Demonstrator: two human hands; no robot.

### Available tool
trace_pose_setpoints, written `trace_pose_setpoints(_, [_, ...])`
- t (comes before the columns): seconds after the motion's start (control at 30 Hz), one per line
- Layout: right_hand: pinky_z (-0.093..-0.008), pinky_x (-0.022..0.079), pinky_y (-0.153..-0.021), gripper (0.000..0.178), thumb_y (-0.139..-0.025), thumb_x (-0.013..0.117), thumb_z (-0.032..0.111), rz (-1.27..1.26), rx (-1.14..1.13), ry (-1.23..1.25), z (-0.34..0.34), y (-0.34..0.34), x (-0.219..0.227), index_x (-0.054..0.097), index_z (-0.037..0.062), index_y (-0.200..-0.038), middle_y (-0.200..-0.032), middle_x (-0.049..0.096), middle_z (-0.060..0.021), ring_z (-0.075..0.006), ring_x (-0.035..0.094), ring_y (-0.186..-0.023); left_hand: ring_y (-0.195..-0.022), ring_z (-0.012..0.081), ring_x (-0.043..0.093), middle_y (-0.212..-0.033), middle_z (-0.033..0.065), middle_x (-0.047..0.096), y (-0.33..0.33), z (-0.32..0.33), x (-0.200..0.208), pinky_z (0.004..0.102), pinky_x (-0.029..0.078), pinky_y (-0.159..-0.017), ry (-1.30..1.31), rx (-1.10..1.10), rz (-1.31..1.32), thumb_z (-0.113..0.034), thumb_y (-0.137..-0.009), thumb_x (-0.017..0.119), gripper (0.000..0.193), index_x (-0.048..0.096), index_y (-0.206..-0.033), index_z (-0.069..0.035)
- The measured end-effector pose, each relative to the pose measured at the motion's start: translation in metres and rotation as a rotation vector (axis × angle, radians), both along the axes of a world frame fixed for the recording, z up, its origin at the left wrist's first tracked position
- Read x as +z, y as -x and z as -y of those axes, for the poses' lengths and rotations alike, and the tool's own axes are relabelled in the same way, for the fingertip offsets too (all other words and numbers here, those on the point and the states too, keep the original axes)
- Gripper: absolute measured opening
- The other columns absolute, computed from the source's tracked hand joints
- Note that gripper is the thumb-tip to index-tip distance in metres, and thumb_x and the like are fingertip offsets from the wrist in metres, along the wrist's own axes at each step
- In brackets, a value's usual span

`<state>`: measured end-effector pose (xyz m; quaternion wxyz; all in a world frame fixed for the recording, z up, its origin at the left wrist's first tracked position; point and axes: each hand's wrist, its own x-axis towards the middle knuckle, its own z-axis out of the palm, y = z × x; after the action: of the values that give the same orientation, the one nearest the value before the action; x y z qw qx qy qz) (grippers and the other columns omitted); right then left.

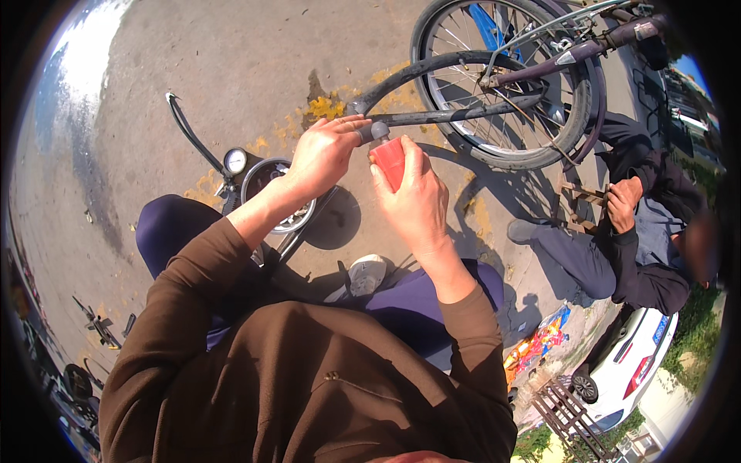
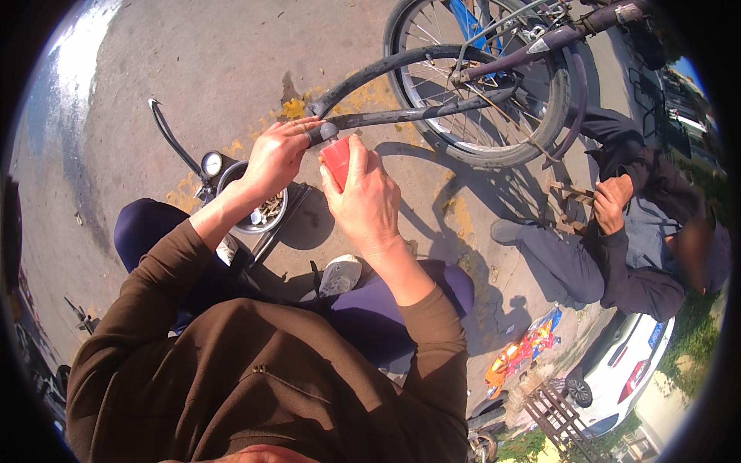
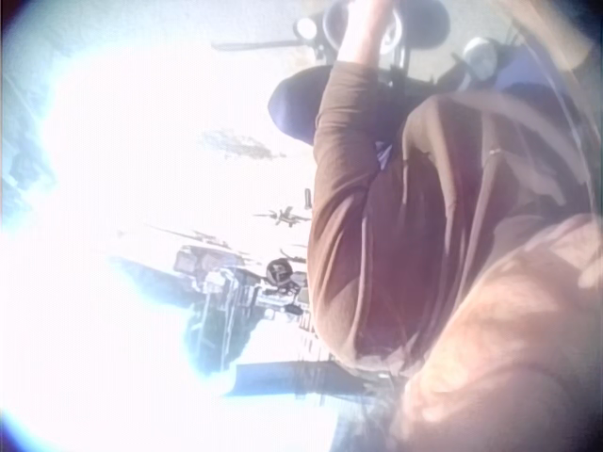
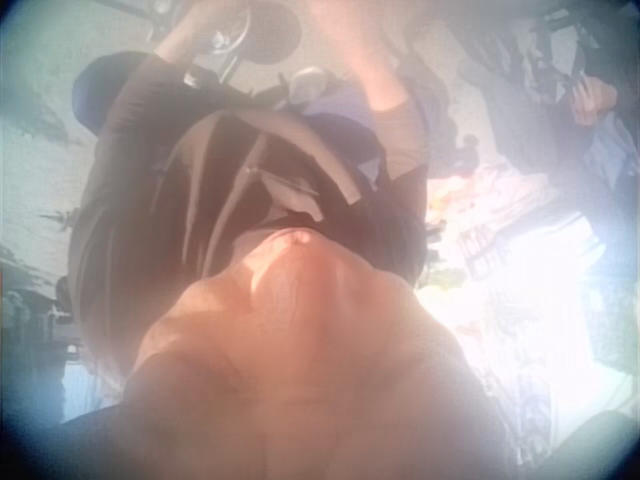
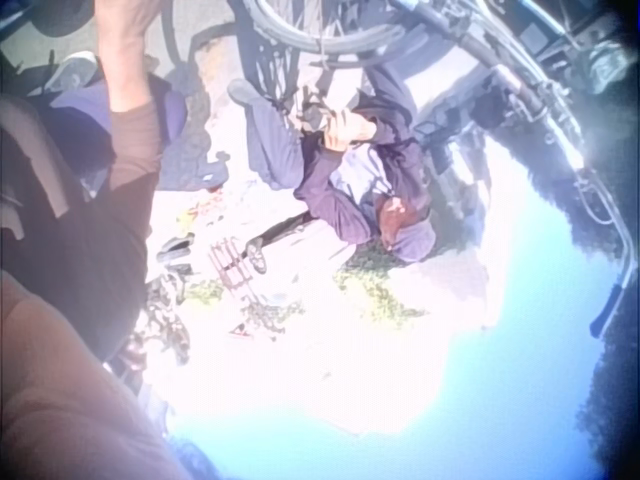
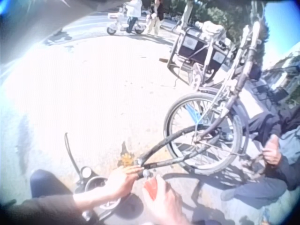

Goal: The person removes a bicycle tire, inflates the inner tube with a hand pump, applies glue to the tube, and then inflates a scooter tire using a pressure gauge.

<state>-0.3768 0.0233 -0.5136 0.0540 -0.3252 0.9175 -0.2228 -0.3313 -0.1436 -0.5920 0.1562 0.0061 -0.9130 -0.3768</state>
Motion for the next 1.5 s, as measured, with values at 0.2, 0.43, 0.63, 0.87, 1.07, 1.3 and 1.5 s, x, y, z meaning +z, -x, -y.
trace_pose_setpoints(0.2, [-0.0457, 0.055, -0.076, 0.058, -0.084, 0.073, 0.026, 0.05, -0.038, -0.038, 0.001, 0.004, 0.0, 0.046, 0.002, -0.129, -0.109, 0.064, -0.0236, -0.0415, 0.067, -0.092, -0.122, 0.026, 0.059, -0.117, 0.0122, 0.069, -0.001, -0.001, 0.0, 0.0414, 0.049, -0.094, -0.058, 0.005, 0.047, 0.003, -0.079, 0.058, 0.022, 0.072, -0.095, -0.002])
trace_pose_setpoints(0.43, [-0.0462, 0.054, -0.077, 0.059, -0.084, 0.073, 0.026, 0.078, -0.048, -0.031, 0.001, 0.005, -0.002, 0.045, 0.0025, -0.131, -0.11, 0.064, -0.0248, -0.0426, 0.066, -0.092, -0.114, 0.0322, 0.063, -0.106, 0.0184, 0.07, 0.002, -0.004, -0.003, 0.0437, 0.053, -0.087, -0.226, 0.062, 0.048, 0.004, -0.081, 0.058, 0.016, 0.071, -0.091, 0.001])
trace_pose_setpoints(0.63, [-0.0466, 0.054, -0.077, 0.059, -0.085, 0.072, 0.027, 0.056, -0.031, -0.029, 0.002, 0.003, -0.004, 0.045, 0.0027, -0.131, -0.109, 0.065, -0.0237, -0.0419, 0.067, -0.091, -0.109, 0.0348, 0.065, -0.102, 0.0214, 0.069, 0.003, -0.005, -0.003, 0.0433, 0.054, -0.081, -0.381, 0.093, 0.177, 0.001, -0.086, 0.059, 0.01, 0.069, -0.086, 0.003])
trace_pose_setpoints(0.87, [-0.0463, 0.056, -0.071, 0.057, -0.088, 0.07, 0.029, 0.023, -0.046, 0.113, -0.003, 0.013, -0.016, 0.045, -0.0013, -0.129, -0.101, 0.064, -0.024, -0.0378, 0.068, -0.087, -0.115, 0.0351, 0.06, -0.12, 0.02, 0.064, 0.0, -0.01, 0.002, 0.0399, 0.05, -0.093, -0.551, 0.066, 0.16, 0.0, -0.083, 0.066, 0.015, 0.072, -0.097, -0.001])
trace_pose_setpoints(1.07, [-0.0302, 0.057, -0.064, 0.054, -0.099, 0.052, 0.046, 1.163, -0.374, 0.83, -0.013, 0.035, -0.018, 0.052, -0.002, -0.124, -0.105, 0.066, -0.0169, -0.021, 0.068, -0.078, -0.126, 0.0343, 0.046, -0.143, 0.0166, 0.041, -0.006, -0.012, 0.011, 0.0439, 0.041, -0.105, -0.417, 0.11, 0.088, 0.002, -0.082, 0.07, 0.024, 0.074, -0.104, -0.007])
trace_pose_setpoints(1.3, [-0.036, 0.059, -0.079, 0.064, -0.099, 0.047, 0.05, 1.355, -0.391, 0.942, 0.0, 0.015, -0.019, 0.042, -0.0031, -0.134, -0.12, 0.061, -0.0238, -0.0283, 0.069, -0.097, -0.104, 0.0173, 0.052, -0.124, 0.0112, 0.047, -0.012, -0.014, -0.006, 0.0351, 0.047, -0.092, -0.895, 0.14, 0.274, -0.001, -0.083, 0.07, 0.017, 0.067, -0.1, 0.001])
trace_pose_setpoints(1.5, [-0.0418, 0.056, -0.088, 0.061, -0.099, 0.049, 0.051, 1.318, -0.421, 0.931, -0.008, 0.013, -0.025, 0.047, -0.003, -0.128, -0.112, 0.06, -0.0187, -0.0322, 0.067, -0.1, -0.099, 0.0153, 0.055, -0.109, 0.0075, 0.063, -0.01, 0.008, -0.006, 0.0315, 0.045, -0.087, -1.462, -0.055, 0.665, -0.023, -0.093, 0.061, 0.024, 0.066, -0.105, -0.003])
